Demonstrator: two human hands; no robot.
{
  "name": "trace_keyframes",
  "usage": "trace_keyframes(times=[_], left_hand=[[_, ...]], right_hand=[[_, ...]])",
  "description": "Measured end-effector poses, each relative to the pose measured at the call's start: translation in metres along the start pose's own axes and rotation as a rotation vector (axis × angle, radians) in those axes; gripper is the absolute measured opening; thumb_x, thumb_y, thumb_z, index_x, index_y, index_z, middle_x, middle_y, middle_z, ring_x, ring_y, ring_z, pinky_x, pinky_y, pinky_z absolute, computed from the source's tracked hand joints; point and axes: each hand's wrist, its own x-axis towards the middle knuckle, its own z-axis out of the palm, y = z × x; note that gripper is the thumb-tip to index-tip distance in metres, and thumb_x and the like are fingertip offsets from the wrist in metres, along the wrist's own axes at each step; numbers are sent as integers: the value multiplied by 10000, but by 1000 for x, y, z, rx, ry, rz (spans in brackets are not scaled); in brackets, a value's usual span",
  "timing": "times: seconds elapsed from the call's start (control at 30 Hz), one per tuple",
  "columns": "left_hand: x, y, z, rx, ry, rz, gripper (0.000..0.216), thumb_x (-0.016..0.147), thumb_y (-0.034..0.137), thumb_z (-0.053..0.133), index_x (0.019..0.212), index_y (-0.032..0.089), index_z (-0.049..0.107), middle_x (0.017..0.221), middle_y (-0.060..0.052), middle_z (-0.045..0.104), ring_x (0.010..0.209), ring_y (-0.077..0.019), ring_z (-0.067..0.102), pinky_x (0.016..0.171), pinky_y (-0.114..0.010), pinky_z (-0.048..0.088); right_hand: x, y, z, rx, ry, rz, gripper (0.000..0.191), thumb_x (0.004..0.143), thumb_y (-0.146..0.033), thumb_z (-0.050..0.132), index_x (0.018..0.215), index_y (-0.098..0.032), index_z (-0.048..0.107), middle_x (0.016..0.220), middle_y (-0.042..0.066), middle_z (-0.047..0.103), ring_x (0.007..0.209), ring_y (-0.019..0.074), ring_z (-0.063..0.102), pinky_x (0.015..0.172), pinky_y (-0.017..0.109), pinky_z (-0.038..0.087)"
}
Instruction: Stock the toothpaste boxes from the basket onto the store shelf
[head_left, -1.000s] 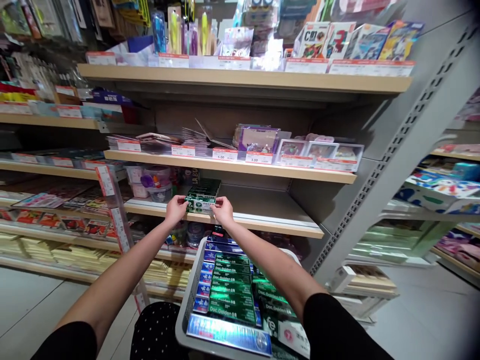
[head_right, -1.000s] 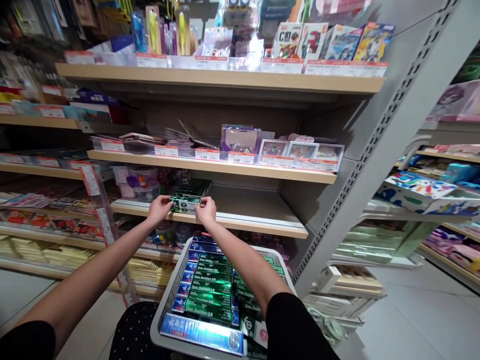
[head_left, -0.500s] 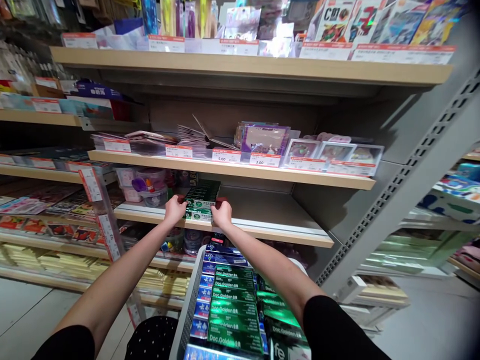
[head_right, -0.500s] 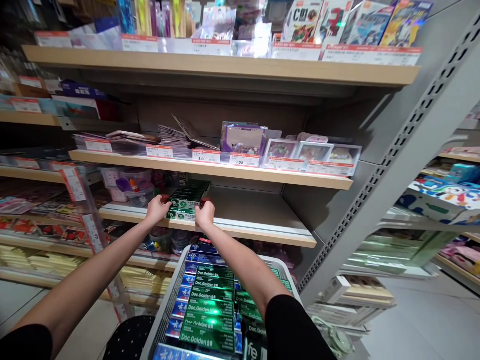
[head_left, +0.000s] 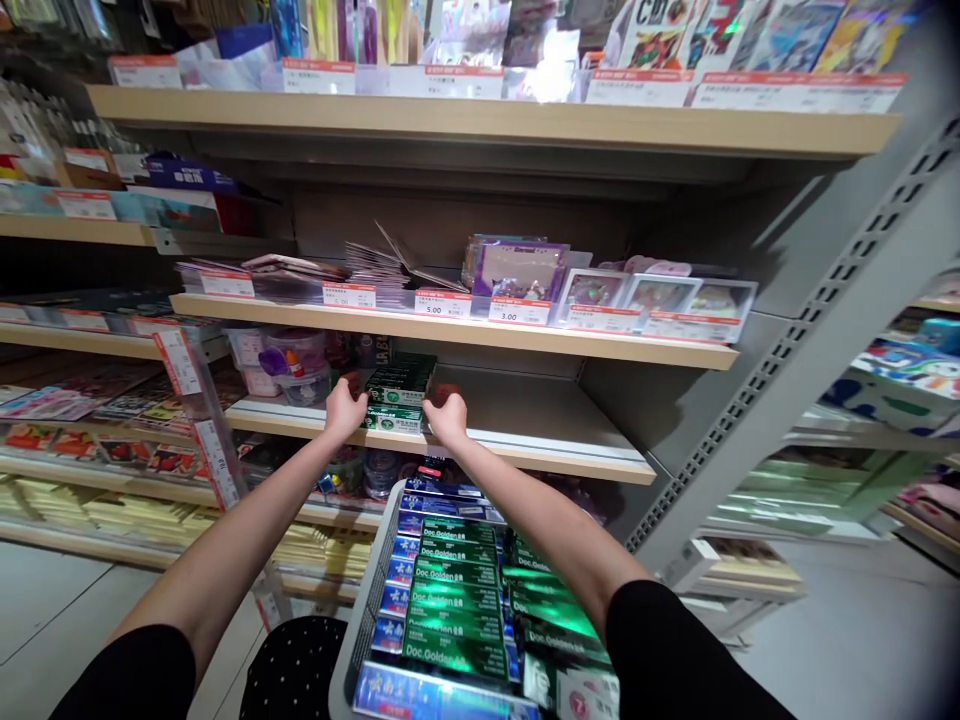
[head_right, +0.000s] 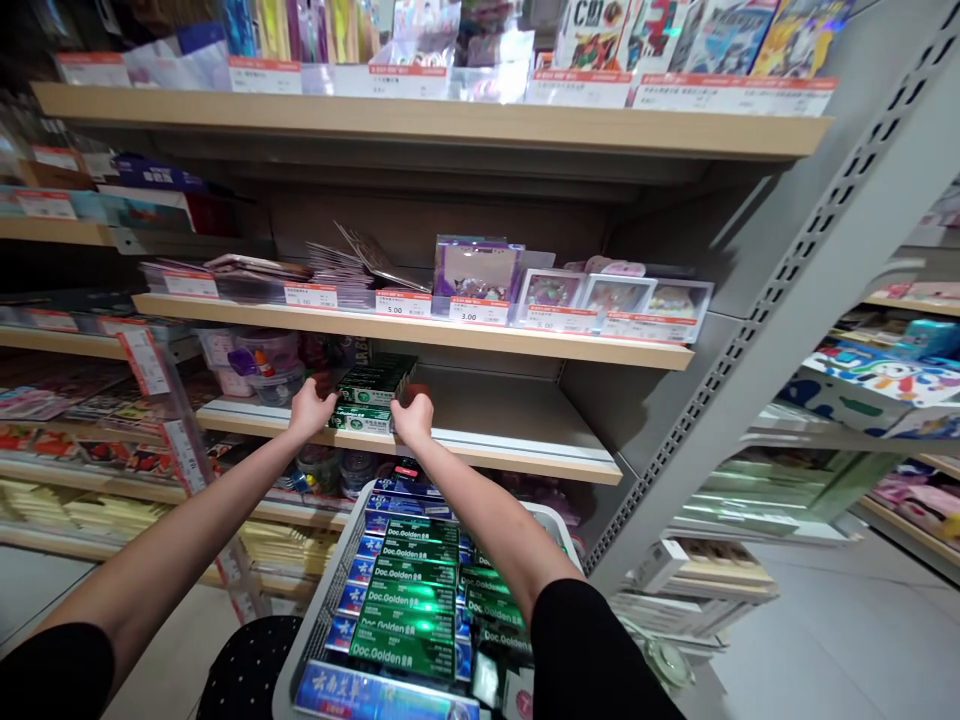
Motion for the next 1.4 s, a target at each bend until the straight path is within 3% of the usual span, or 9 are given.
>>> trace_keyframes(times=[0.2, 0.37, 0.47, 0.57, 0.7, 0.83, 0.93, 1.2, 1.4], left_hand=[[-40, 14, -5, -118, 171, 76, 342, 787, 196, 605, 1127, 178, 574, 1137, -117, 578, 1055, -230, 605, 874, -361, 544], [-93, 39, 2, -236, 126, 138, 287, 806, 250, 594, 1085, 186, 602, 1105, -92, 589, 996, -199, 616, 846, -332, 540], [-137, 57, 14, -314, -77, 124, 286, 832, 324, 575, 1080, 185, 608, 1072, -85, 634, 963, -197, 636, 839, -332, 535], [-186, 76, 27, -268, -426, 155, 349, 840, 406, 580, 1120, 201, 614, 1117, -90, 647, 1011, -222, 634, 873, -360, 522], [-238, 101, 41, -54, -858, 321, 738, 756, 575, 652, 1398, 278, 444, 1410, -112, 488, 1298, -305, 462, 1050, -439, 403], [-259, 119, 66, 195, -1060, 480, 1189, 570, 740, 701, 1528, 279, 170, 1615, -126, 69, 1469, -384, 48, 1163, -541, 150], [-262, 125, 88, 348, -1130, 559, 1313, 499, 775, 707, 1538, 233, 114, 1605, -147, -87, 1453, -391, -119, 1156, -578, -9], [-274, 121, 106, 374, -1113, 605, 1171, 619, 781, 617, 1536, 255, 112, 1607, -147, -36, 1459, -384, -88, 1135, -615, -35], [-286, 129, 109, 308, -950, 755, 960, 707, 585, 697, 1505, 319, 235, 1619, -90, 69, 1472, -369, -14, 1147, -620, -3]], right_hand=[[-19, 24, -56, 221, 13, -19, 342, 692, -333, 686, 978, -205, 547, 1038, 79, 655, 942, 209, 657, 827, 342, 549], [-45, 46, -118, 326, 52, -10, 353, 677, -358, 707, 954, -195, 562, 1018, 95, 658, 979, 224, 643, 874, 384, 544], [-69, 60, -165, 303, 57, -20, 362, 703, -406, 708, 963, -187, 584, 1026, 104, 660, 977, 230, 641, 889, 400, 534], [-100, 79, -214, 211, 9, -40, 359, 733, -449, 706, 956, -185, 608, 985, 94, 673, 913, 230, 651, 877, 412, 531], [-140, 117, -261, 50, 47, 4, 426, 756, -524, 688, 996, -178, 624, 1012, 107, 680, 921, 249, 646, 890, 433, 513], [-164, 157, -269, 0, 62, 113, 535, 812, -576, 594, 1182, -190, 577, 1181, 124, 640, 1045, 264, 618, 946, 447, 487], [-170, 169, -257, -16, -39, 162, 527, 867, -583, 501, 1251, -226, 554, 1295, 100, 591, 1191, 256, 557, 1042, 443, 422], [-159, 153, -254, -170, -417, 80, 659, 662, -525, 769, 1221, -214, 612, 1296, 119, 590, 1205, 317, 539, 1051, 457, 398], [-164, 164, -255, -101, -177, 68, 344, 811, -502, 569, 974, -212, 656, 1021, 50, 682, 985, 250, 617, 931, 405, 460]])
